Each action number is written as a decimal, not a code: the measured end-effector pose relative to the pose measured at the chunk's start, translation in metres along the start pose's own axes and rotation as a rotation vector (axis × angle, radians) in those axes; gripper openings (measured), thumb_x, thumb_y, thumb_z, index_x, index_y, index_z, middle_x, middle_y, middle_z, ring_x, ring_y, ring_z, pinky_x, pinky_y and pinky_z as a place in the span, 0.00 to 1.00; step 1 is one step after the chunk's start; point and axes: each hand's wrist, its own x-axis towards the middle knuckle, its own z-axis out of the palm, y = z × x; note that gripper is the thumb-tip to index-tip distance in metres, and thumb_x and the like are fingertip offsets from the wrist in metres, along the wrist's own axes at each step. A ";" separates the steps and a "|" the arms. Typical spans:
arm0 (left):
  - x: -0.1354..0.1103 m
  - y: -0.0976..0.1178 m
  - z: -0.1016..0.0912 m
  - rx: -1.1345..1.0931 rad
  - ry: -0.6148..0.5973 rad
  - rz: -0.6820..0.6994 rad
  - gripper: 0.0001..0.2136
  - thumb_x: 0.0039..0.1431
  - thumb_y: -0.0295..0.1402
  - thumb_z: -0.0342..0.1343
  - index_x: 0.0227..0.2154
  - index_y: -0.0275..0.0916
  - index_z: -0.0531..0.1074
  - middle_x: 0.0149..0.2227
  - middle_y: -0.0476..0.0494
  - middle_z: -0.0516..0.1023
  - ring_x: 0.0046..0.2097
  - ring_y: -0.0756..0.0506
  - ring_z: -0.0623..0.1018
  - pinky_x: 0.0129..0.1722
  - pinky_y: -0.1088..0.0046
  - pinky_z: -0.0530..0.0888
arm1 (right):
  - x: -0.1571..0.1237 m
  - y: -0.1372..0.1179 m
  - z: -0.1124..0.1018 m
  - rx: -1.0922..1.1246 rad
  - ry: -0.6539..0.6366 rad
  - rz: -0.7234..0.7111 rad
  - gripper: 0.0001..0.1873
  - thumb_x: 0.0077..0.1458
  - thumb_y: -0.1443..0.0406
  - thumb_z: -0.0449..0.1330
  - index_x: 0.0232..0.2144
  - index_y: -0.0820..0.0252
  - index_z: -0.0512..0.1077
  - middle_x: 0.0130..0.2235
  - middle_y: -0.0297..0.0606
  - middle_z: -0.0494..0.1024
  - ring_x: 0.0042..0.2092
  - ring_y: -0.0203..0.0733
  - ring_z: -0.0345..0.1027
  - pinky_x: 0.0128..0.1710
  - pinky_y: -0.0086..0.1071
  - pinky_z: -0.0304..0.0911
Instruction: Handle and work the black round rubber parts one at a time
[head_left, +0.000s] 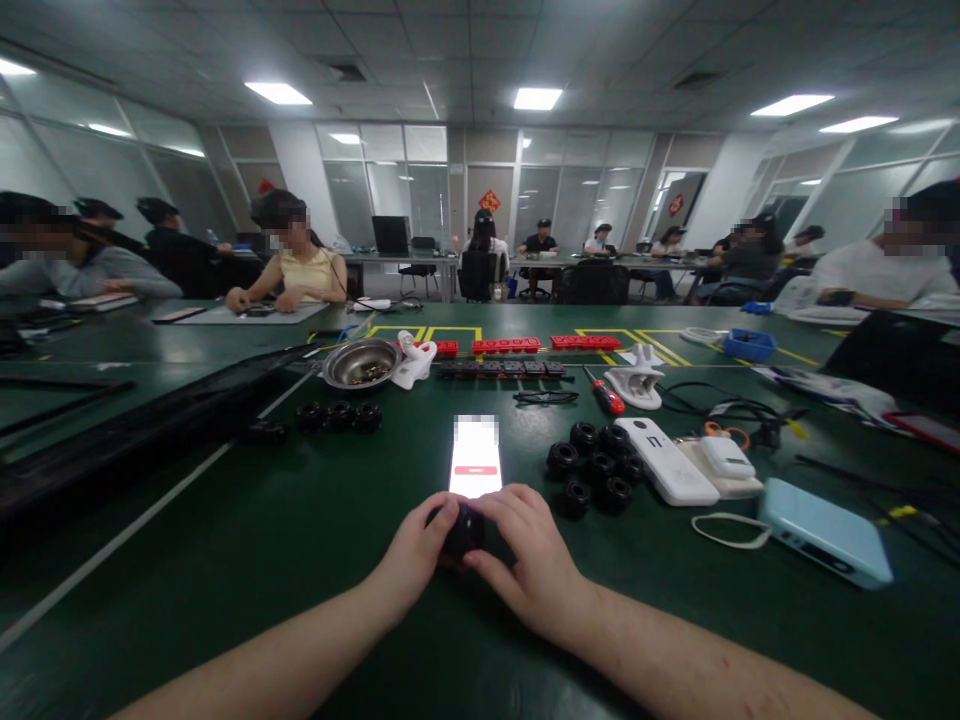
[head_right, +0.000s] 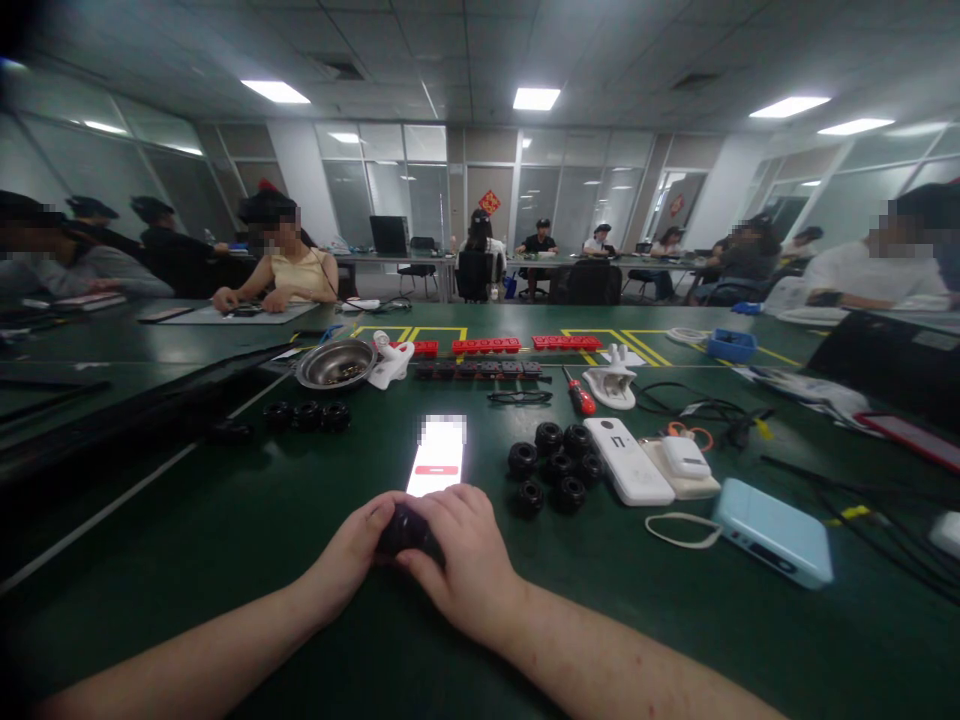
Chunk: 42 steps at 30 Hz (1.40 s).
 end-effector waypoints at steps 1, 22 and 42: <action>0.001 0.000 0.000 -0.016 0.006 -0.008 0.20 0.45 0.51 0.51 0.30 0.37 0.67 0.28 0.47 0.70 0.32 0.44 0.71 0.26 0.70 0.70 | 0.000 0.000 0.000 -0.004 -0.009 -0.033 0.21 0.50 0.68 0.56 0.47 0.58 0.61 0.44 0.40 0.69 0.45 0.46 0.58 0.47 0.43 0.55; 0.000 -0.003 -0.002 0.015 0.044 0.090 0.14 0.48 0.44 0.53 0.29 0.37 0.66 0.28 0.49 0.69 0.32 0.46 0.71 0.28 0.74 0.70 | -0.002 0.001 0.001 0.022 0.020 0.121 0.23 0.47 0.62 0.59 0.45 0.62 0.62 0.42 0.43 0.68 0.44 0.47 0.59 0.44 0.43 0.57; 0.002 -0.007 -0.001 -0.044 -0.015 0.014 0.19 0.47 0.49 0.51 0.32 0.36 0.66 0.29 0.47 0.68 0.31 0.46 0.71 0.25 0.72 0.70 | 0.000 0.002 0.001 0.026 0.013 0.011 0.15 0.50 0.67 0.57 0.43 0.59 0.63 0.40 0.40 0.70 0.43 0.45 0.59 0.44 0.41 0.57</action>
